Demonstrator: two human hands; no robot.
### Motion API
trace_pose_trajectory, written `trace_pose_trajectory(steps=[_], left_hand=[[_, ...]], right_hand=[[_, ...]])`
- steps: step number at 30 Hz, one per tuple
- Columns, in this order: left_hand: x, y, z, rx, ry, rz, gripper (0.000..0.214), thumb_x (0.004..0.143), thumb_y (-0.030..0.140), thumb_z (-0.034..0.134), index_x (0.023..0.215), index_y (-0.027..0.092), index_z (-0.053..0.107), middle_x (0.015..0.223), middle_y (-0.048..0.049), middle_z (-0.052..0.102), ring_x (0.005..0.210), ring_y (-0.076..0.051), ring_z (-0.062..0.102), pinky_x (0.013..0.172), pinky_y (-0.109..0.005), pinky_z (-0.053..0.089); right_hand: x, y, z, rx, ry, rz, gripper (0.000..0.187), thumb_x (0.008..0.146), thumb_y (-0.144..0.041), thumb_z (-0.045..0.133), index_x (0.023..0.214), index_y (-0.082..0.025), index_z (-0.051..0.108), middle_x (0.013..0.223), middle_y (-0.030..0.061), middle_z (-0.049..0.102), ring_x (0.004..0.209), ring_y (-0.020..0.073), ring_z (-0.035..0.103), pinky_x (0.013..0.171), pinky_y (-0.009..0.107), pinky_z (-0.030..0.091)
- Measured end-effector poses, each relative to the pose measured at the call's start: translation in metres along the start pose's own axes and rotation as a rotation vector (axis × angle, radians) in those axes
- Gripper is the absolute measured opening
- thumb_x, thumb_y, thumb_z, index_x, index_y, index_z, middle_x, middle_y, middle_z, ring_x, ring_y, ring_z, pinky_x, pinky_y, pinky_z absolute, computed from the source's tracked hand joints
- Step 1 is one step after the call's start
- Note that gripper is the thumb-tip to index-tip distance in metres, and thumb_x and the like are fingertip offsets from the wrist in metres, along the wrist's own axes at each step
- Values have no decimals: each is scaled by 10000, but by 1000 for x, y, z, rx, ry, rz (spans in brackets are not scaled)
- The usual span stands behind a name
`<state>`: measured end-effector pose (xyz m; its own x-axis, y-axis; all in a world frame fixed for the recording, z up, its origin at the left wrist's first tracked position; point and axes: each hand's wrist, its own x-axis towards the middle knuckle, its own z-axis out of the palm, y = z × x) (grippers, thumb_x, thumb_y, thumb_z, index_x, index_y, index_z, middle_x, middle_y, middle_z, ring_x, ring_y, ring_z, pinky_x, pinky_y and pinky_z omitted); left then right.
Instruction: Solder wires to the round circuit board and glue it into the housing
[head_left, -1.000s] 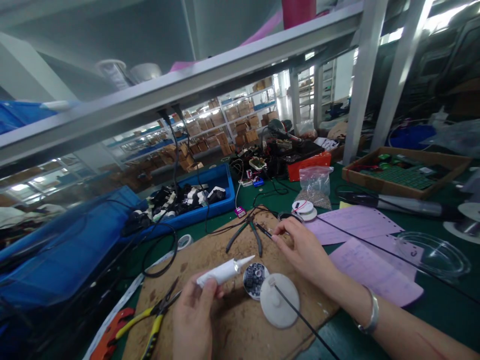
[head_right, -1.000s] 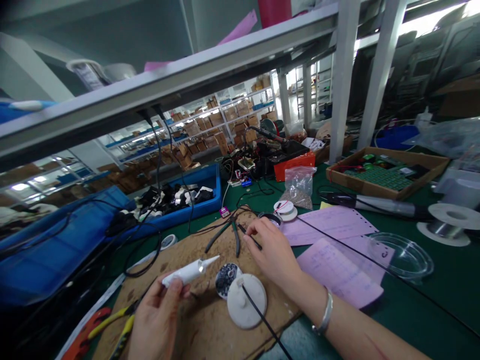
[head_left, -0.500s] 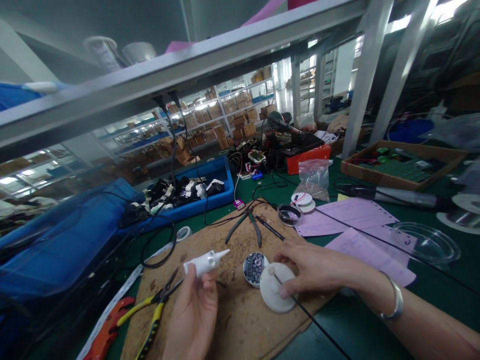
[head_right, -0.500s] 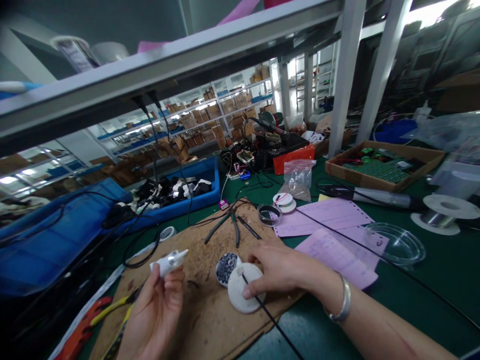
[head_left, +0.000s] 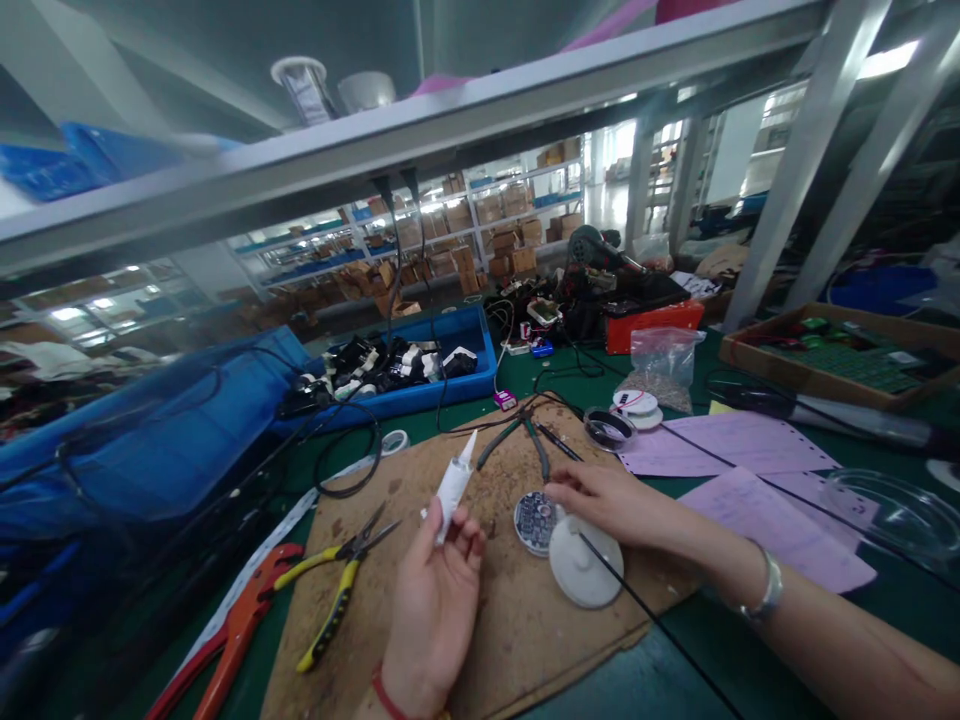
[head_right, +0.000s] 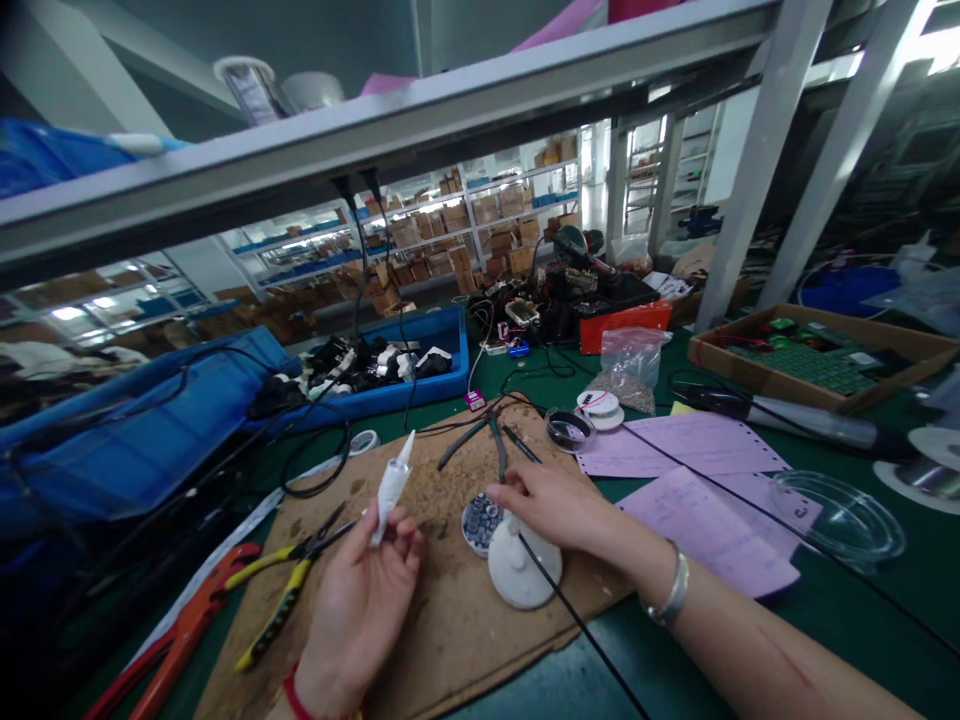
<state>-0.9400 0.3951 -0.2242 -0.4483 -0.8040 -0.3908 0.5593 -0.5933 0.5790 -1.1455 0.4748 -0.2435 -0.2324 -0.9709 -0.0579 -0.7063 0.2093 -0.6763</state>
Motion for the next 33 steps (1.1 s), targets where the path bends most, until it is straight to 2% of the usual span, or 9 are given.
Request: trace_pose_trajectory(steps=[4, 10, 13, 16, 20, 23, 28, 31, 33], left_hand=[[1, -17, -6, 89, -35, -58, 135, 944, 236, 506, 897, 140, 588, 849, -58, 644, 876, -156, 630, 881, -380, 566], [-4, -25, -8, 71, -109, -11, 90, 923, 240, 550, 867, 170, 557, 893, -71, 661, 934, -166, 610, 961, -447, 513], [-4, -23, -9, 100, -142, 69, 107, 885, 267, 615, 891, 172, 567, 901, -53, 652, 939, -160, 609, 980, -436, 506], [-4, -18, -10, 195, -164, 204, 220, 830, 344, 686, 932, 197, 558, 879, -15, 646, 856, -136, 617, 879, -338, 556], [-6, -9, -8, 403, -139, 473, 279, 820, 429, 681, 949, 211, 565, 793, 10, 644, 665, -104, 582, 595, -192, 539], [-5, -2, -4, 365, -106, 499, 332, 742, 445, 754, 887, 199, 583, 731, 22, 633, 595, -98, 561, 547, -193, 538], [-2, 4, 1, 254, -20, 357, 459, 579, 419, 863, 877, 179, 610, 717, 23, 625, 568, -95, 557, 537, -205, 547], [-1, 7, -3, 435, -3, 511, 392, 714, 497, 753, 904, 191, 599, 716, 32, 598, 556, -85, 528, 511, -179, 507], [-2, 10, -8, 623, 25, 658, 344, 826, 526, 626, 902, 194, 586, 673, 37, 561, 539, -80, 503, 490, -160, 460]], right_hand=[[17, 0, -2, -40, -62, 33, 262, 905, -413, 567, 866, -171, 660, 830, 59, 667, 787, 227, 599, 622, 287, 334], [16, 3, 2, 73, -84, 42, 201, 771, -347, 672, 778, -172, 574, 720, 12, 596, 680, 168, 529, 558, 250, 307], [10, 5, 5, 223, -102, 7, 303, 759, -455, 627, 757, -180, 500, 665, -6, 547, 612, 140, 488, 515, 236, 295], [4, 5, 7, 419, -61, 4, 432, 766, -595, 539, 885, -195, 425, 720, 0, 577, 641, 152, 544, 546, 239, 372], [0, 4, 11, 811, 95, 56, 636, 734, -587, 663, 1140, -164, 416, 892, 54, 644, 828, 203, 627, 717, 294, 470], [1, 5, 14, 904, 151, 16, 492, 752, -508, 697, 1025, -131, 538, 924, 81, 653, 901, 210, 622, 800, 301, 465], [-4, 0, 10, 696, 307, -177, 255, 800, -324, 665, 998, -176, 601, 947, 36, 625, 878, 189, 593, 775, 312, 461], [-15, -8, 6, 365, 428, -327, 213, 816, -193, 634, 1025, -233, 641, 968, 13, 587, 926, 181, 555, 829, 326, 426], [-21, -13, 4, 247, 433, -393, 269, 822, -141, 626, 1060, -266, 651, 986, 6, 556, 941, 167, 536, 829, 308, 416]])
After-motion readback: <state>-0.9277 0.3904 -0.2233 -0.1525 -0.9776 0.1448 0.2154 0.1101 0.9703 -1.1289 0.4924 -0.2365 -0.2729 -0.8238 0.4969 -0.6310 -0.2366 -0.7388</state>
